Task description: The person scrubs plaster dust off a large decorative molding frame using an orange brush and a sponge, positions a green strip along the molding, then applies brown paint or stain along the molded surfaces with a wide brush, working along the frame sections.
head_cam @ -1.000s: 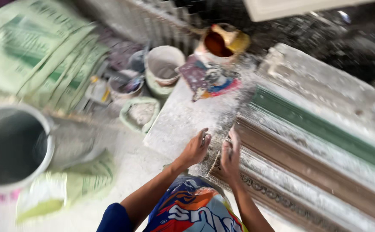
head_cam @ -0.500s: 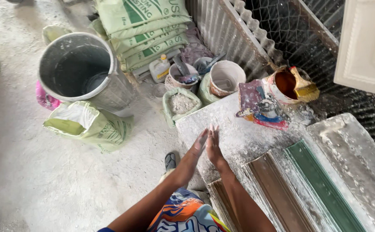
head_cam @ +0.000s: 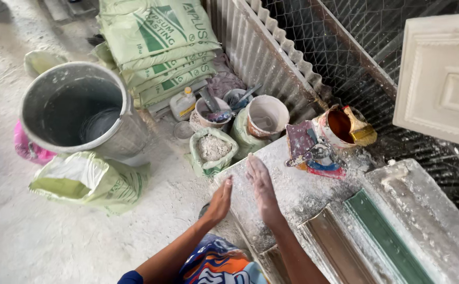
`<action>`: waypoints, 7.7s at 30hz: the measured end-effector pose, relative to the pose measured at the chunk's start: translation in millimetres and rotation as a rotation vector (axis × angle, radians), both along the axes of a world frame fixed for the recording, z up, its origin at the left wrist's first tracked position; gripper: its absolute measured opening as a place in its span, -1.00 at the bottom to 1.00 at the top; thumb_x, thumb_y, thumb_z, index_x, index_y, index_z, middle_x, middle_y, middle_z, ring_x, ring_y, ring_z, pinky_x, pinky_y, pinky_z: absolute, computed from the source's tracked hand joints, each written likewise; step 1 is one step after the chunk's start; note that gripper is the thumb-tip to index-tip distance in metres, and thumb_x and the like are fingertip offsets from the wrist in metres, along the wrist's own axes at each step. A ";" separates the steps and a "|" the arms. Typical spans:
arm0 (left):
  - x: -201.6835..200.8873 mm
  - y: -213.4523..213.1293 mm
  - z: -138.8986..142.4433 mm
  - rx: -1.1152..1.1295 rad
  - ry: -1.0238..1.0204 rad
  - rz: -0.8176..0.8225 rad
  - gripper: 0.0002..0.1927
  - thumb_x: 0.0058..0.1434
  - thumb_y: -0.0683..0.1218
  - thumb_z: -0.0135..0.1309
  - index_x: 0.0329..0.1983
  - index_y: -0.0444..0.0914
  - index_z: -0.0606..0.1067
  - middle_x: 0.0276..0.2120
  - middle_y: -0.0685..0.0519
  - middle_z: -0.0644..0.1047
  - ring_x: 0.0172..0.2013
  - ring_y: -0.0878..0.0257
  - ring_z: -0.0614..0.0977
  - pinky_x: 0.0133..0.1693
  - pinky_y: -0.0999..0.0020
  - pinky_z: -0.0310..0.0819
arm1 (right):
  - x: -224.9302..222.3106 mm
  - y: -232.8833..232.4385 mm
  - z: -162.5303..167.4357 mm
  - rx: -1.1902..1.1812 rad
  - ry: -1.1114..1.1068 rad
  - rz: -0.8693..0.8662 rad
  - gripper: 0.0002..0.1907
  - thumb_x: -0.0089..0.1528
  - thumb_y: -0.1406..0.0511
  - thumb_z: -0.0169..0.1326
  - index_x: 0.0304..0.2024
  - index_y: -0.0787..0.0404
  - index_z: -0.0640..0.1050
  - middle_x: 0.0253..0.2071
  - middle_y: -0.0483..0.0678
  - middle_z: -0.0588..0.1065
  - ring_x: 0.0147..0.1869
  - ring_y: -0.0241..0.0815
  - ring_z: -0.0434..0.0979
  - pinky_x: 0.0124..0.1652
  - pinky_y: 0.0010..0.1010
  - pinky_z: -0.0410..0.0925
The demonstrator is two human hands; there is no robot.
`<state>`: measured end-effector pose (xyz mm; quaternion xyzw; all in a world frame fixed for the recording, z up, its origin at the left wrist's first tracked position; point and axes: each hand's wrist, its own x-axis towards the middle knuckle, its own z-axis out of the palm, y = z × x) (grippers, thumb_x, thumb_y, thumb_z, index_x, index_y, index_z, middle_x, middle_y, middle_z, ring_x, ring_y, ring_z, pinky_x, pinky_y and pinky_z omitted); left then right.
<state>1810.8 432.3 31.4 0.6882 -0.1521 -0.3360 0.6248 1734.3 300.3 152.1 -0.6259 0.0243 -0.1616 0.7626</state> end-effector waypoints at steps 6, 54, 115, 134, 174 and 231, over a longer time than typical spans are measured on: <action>11.2 -51.3 68.3 -0.483 0.714 -0.025 -0.24 0.37 0.28 -0.41 0.57 -0.08 -0.07 0.56 0.02 0.01 0.49 0.09 0.09 0.40 0.17 -0.05 | 17.5 -2.6 -57.7 -0.952 0.199 -0.357 -0.41 0.51 0.03 -0.41 0.50 0.14 0.19 0.65 0.14 0.03 0.77 0.20 -0.25 0.60 0.00 -0.27; 58.5 -602.3 43.4 0.233 0.282 -0.674 -0.61 0.12 0.09 0.20 -0.04 -0.16 0.53 -0.11 0.00 0.63 -0.27 0.27 0.63 -0.28 0.43 0.61 | -43.4 -189.4 -171.6 -1.020 0.839 -1.113 -0.39 0.23 0.36 0.00 0.33 0.41 0.25 0.36 0.32 0.23 0.48 0.34 0.20 0.41 0.04 0.16; 79.4 -498.3 62.2 -0.456 -0.565 -0.652 -0.72 0.29 -0.27 0.20 0.07 -0.32 0.57 0.01 -0.26 0.62 0.00 0.01 0.67 0.05 0.29 0.53 | -43.5 -187.4 -179.9 -1.009 0.859 -1.105 -0.43 0.26 0.29 -0.04 0.31 0.39 0.33 0.36 0.32 0.24 0.49 0.35 0.16 0.41 0.09 0.13; 82.6 -514.1 26.5 -0.494 -0.415 -0.525 -0.71 0.22 -0.22 0.22 0.03 -0.30 0.63 0.01 -0.17 0.64 -0.01 0.06 0.67 0.04 0.23 0.51 | -32.5 -186.7 -175.8 -1.075 0.841 -1.111 -0.39 0.22 0.33 0.00 0.31 0.42 0.30 0.34 0.34 0.25 0.45 0.39 0.19 0.36 0.14 0.13; 44.2 90.1 10.8 -0.694 0.714 0.243 -0.42 0.38 -0.07 0.02 0.45 -0.13 0.21 0.20 -0.02 0.46 0.03 0.15 0.57 0.08 0.18 0.50 | -64.6 91.8 -162.6 -0.186 0.547 -0.519 -0.77 0.31 0.35 0.09 -0.01 0.32 0.52 -0.17 -0.01 0.64 -0.11 -0.31 0.67 -0.10 -0.47 0.49; -1044.5 -153.9 137.4 -1.171 -0.437 -2.101 -0.75 0.47 -0.17 0.17 0.19 -0.18 0.58 -0.13 0.08 0.64 -0.32 0.36 0.66 -0.08 0.41 0.69 | -1096.7 395.1 -139.3 0.319 0.334 -2.257 -0.69 0.48 0.34 -0.08 0.19 0.45 0.42 0.00 0.16 0.54 0.09 -0.03 0.60 0.16 -0.17 0.48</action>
